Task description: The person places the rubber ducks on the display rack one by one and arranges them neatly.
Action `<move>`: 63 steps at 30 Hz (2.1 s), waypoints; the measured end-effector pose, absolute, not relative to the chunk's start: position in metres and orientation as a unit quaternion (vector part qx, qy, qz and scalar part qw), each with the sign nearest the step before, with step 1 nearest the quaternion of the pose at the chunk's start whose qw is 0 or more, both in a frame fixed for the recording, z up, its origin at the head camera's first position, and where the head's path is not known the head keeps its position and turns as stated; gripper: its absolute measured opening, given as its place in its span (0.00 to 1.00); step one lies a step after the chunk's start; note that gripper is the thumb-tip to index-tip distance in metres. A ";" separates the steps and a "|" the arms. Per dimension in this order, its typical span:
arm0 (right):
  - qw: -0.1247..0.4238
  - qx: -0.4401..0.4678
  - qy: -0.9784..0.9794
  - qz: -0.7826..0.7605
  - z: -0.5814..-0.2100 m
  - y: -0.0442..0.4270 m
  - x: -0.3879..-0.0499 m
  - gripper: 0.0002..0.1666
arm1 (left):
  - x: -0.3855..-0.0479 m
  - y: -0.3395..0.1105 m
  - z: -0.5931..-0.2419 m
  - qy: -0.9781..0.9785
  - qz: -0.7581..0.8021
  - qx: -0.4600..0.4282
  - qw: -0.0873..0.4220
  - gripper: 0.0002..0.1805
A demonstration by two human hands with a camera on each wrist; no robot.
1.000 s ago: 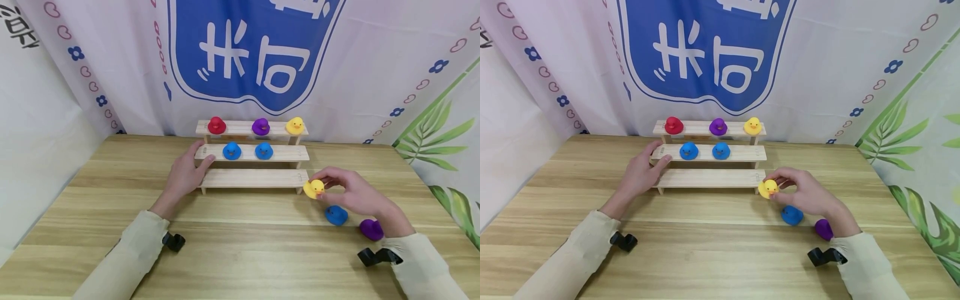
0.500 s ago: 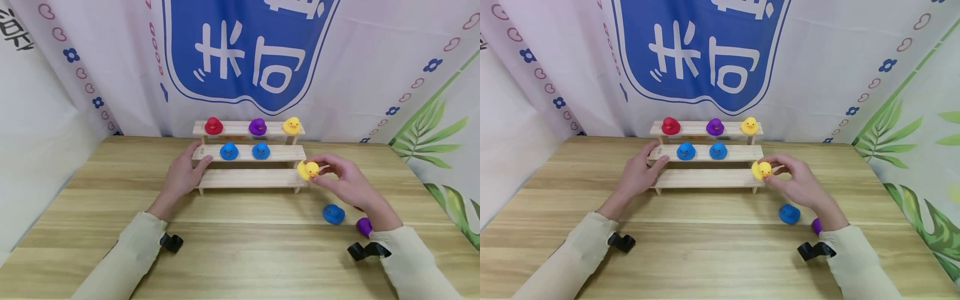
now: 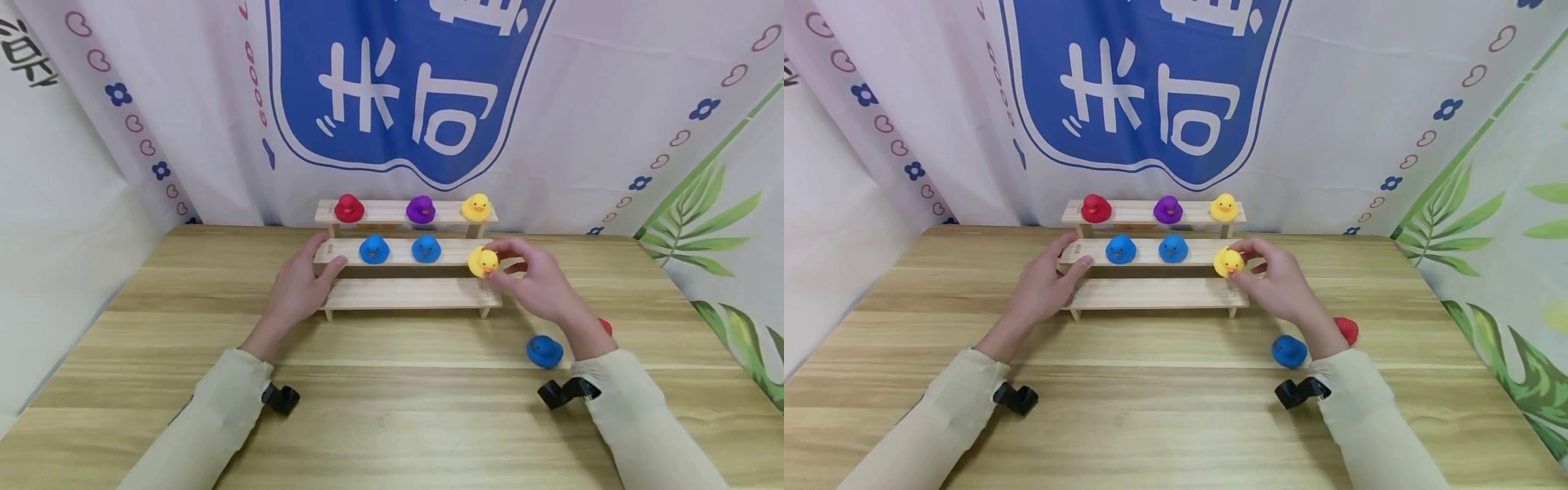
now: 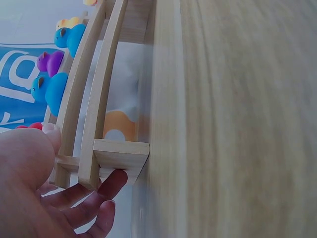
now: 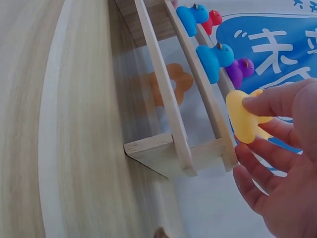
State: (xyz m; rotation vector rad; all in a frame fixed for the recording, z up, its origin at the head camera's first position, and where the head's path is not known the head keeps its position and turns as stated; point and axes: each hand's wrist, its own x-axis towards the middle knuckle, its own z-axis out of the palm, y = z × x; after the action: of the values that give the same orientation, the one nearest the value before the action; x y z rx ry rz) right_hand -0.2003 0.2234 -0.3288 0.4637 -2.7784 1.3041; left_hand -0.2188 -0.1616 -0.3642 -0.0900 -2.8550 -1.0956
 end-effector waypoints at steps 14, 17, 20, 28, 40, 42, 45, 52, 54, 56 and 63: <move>0.015 0.131 -0.901 0.413 -0.332 0.216 -0.210 0.22 | -0.218 -0.161 -0.365 -0.932 -0.359 -0.026 0.043 0.39; 0.019 0.121 -0.904 0.409 -0.333 0.214 -0.211 0.23 | -0.218 -0.162 -0.365 -0.932 -0.358 -0.027 0.042 0.39; 0.023 0.113 -0.907 0.404 -0.334 0.211 -0.212 0.24 | -0.218 -0.162 -0.365 -0.933 -0.357 -0.029 0.042 0.40; 0.026 0.110 -0.910 0.399 -0.334 0.209 -0.210 0.27 | -0.218 -0.161 -0.365 -0.933 -0.357 -0.031 0.044 0.40; 0.029 0.123 -0.893 0.433 -0.330 0.218 -0.204 0.33 | -0.219 -0.161 -0.366 -0.932 -0.357 -0.033 0.043 0.40; 0.029 0.126 -0.893 0.430 -0.330 0.220 -0.202 0.33 | -0.219 -0.161 -0.366 -0.932 -0.358 -0.032 0.040 0.40; 0.032 0.126 -0.897 0.423 -0.332 0.224 -0.201 0.32 | -0.219 -0.161 -0.366 -0.932 -0.358 -0.030 0.040 0.40; 0.035 0.128 -0.903 0.410 -0.335 0.237 -0.198 0.31 | -0.218 -0.162 -0.365 -0.931 -0.360 -0.032 0.041 0.40; 0.029 0.126 -0.903 0.410 -0.336 0.241 -0.196 0.31 | -0.218 -0.162 -0.366 -0.931 -0.361 -0.032 0.041 0.40; 0.020 0.124 -0.903 0.410 -0.337 0.245 -0.194 0.30 | -0.218 -0.162 -0.366 -0.931 -0.360 -0.032 0.041 0.40; -0.020 0.129 -0.907 0.400 -0.344 0.252 -0.190 0.25 | -0.218 -0.163 -0.367 -0.932 -0.359 -0.029 0.040 0.40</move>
State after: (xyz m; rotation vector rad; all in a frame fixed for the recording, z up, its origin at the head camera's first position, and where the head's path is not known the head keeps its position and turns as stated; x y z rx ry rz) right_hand -0.1905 0.2523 -0.3441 0.4091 -2.8872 1.2712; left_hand -0.2184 -0.1626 -0.3667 -0.0901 -2.8564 -1.1001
